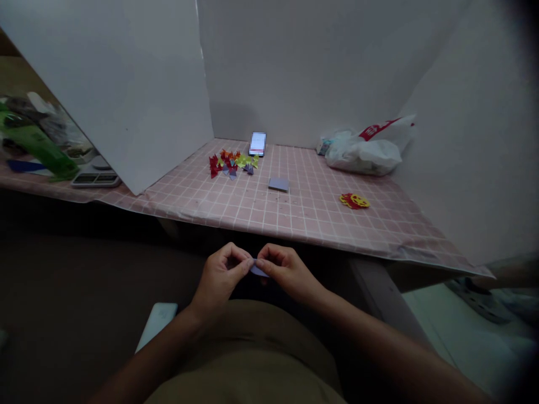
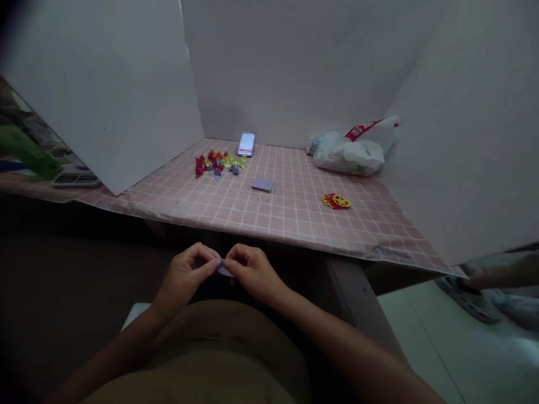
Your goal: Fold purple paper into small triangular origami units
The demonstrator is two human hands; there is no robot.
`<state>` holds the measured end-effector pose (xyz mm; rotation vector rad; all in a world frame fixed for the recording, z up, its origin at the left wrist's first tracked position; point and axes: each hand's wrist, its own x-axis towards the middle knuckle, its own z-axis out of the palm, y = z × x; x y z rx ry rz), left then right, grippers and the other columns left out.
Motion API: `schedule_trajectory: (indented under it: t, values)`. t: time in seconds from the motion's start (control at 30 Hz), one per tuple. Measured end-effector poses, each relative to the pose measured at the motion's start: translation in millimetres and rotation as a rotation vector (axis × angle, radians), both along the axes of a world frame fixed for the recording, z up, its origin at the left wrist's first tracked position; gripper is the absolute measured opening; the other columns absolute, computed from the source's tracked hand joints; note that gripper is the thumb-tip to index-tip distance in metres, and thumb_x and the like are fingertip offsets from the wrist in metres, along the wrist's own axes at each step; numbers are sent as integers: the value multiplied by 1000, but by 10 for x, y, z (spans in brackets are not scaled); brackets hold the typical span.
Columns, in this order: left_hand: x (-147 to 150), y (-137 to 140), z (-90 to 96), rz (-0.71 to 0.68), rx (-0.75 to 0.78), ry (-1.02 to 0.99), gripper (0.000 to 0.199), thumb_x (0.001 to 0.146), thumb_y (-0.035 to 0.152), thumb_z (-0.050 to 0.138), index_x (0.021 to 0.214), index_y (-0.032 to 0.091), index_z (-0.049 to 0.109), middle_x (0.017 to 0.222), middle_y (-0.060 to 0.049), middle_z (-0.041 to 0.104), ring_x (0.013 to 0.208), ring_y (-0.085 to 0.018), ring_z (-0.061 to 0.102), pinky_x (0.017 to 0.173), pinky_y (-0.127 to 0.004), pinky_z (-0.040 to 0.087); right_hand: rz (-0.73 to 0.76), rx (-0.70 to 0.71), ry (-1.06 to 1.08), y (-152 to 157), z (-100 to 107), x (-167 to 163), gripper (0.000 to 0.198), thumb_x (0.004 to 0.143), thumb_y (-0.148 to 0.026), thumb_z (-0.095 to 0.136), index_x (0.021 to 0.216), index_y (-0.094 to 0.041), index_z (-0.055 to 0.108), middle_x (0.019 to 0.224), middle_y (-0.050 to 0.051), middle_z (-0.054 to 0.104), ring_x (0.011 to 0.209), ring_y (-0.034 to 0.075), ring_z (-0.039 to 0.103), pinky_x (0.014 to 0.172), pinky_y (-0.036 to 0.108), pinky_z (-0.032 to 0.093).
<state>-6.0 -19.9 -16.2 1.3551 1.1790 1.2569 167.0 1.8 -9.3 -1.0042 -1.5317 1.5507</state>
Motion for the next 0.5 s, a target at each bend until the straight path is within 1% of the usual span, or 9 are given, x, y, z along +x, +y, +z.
schedule_trajectory:
  t: [0.13, 0.2, 0.3, 0.4, 0.5]
  values:
    - [9, -13, 4, 34, 6, 64, 13, 79, 24, 71, 72, 18, 61, 73, 0, 64, 69, -13, 58, 65, -25, 46, 27, -45, 0, -4, 11, -16, 26, 80, -39, 72, 74, -16, 60, 67, -2, 58, 56, 10, 53, 55, 25, 41]
    - [9, -13, 6, 47, -10, 68, 13, 78, 24, 71, 73, 18, 60, 71, 2, 61, 67, -12, 56, 62, -24, 45, 24, -58, -8, 1, 10, -20, 25, 78, -37, 73, 72, -16, 61, 65, -3, 58, 55, 10, 53, 54, 24, 41]
    - [2, 6, 5, 9, -84, -43, 16, 76, 22, 73, 77, 18, 58, 69, 4, 59, 65, -11, 56, 61, -23, 45, 37, -73, -7, 13, 8, -13, 23, 79, -34, 71, 70, -16, 60, 62, -3, 59, 53, 9, 53, 53, 24, 39]
    - [-9, 33, -8, -49, -184, -167, 18, 75, 22, 73, 80, 18, 56, 66, 5, 59, 62, -10, 58, 61, -22, 46, 77, -116, 19, 24, 16, 3, 24, 78, -36, 72, 71, -16, 61, 63, -2, 60, 52, 9, 54, 53, 23, 39]
    - [-14, 50, -18, -51, -241, -235, 20, 76, 24, 74, 87, 18, 58, 67, 5, 60, 60, -9, 59, 61, -22, 46, 82, -169, 54, 30, 23, 13, 27, 76, -39, 74, 72, -15, 61, 63, -2, 61, 50, 9, 54, 52, 23, 39]
